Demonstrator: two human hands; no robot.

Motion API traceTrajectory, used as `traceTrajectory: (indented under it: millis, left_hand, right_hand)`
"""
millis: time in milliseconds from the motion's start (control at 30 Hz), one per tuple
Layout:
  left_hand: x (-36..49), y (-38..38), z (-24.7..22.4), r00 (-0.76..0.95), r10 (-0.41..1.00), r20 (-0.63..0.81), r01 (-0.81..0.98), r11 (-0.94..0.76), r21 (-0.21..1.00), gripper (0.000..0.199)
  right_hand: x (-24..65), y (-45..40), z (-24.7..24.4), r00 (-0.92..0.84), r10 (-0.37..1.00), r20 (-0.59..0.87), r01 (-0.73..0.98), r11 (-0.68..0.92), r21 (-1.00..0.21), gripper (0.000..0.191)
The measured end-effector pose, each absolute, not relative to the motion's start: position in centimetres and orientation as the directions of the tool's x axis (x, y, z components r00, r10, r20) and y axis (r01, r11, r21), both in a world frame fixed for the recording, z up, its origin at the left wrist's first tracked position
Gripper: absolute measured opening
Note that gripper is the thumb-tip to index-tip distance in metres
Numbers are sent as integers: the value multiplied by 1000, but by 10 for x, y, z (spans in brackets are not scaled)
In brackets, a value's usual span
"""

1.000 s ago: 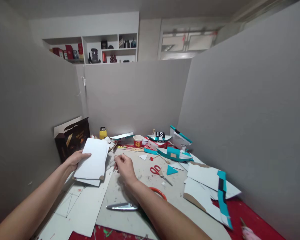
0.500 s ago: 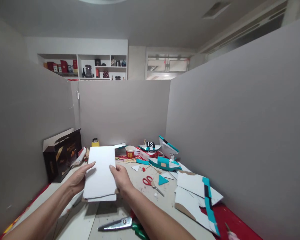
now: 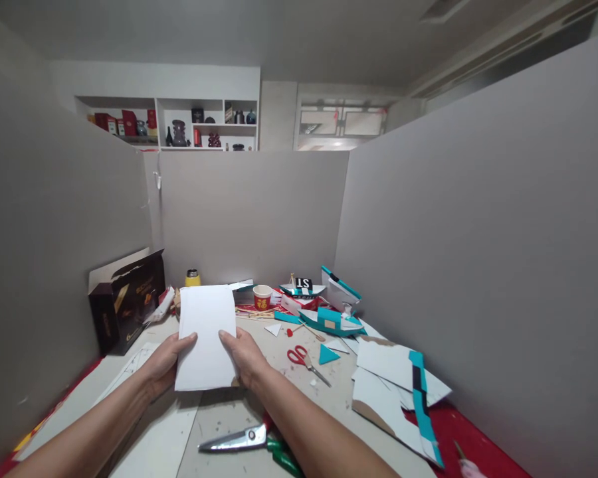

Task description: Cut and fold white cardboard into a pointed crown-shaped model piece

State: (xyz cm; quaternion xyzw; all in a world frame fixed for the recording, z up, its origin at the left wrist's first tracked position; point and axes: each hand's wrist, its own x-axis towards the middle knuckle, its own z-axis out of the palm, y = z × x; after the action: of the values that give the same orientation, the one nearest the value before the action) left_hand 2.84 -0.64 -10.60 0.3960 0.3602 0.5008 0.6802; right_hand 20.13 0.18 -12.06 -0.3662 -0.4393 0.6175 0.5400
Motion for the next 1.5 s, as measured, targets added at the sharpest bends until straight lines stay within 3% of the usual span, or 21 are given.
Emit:
traceTrajectory:
  millis: [233,600,800,967,1167,1500]
  left_hand:
    - [27,-3,-103,175,981,-89,-394,152,906,38]
    - [29,-4,-108,34,999,-39,-366,49,929,39]
    - [22,0,-101,-123,992,-11,-364,-35,931,34]
    - [11,7,-91,-264,964,36,-393,-141,909,27]
    - [7,8,-81,-330,941,72,-430,-218,876,26]
    - [12,9,-78,-347,937,50,-466,-218,857,26]
  right_hand:
    - [201,-1,-121,-224,974,39,-306,-33,-951,46]
    - [199,0,-119,-104,991,89,-382,42,-923,45]
    - [205,5,-113,57,997,-46,-384,-21,-923,43]
    - [205,0,-111,28,999,-22,-319,-12,-948,43]
    - [198,-10,-113,-124,992,35,-105,22,-994,45]
    - [197,-10,-116,-78,995,69,-94,62,-994,47]
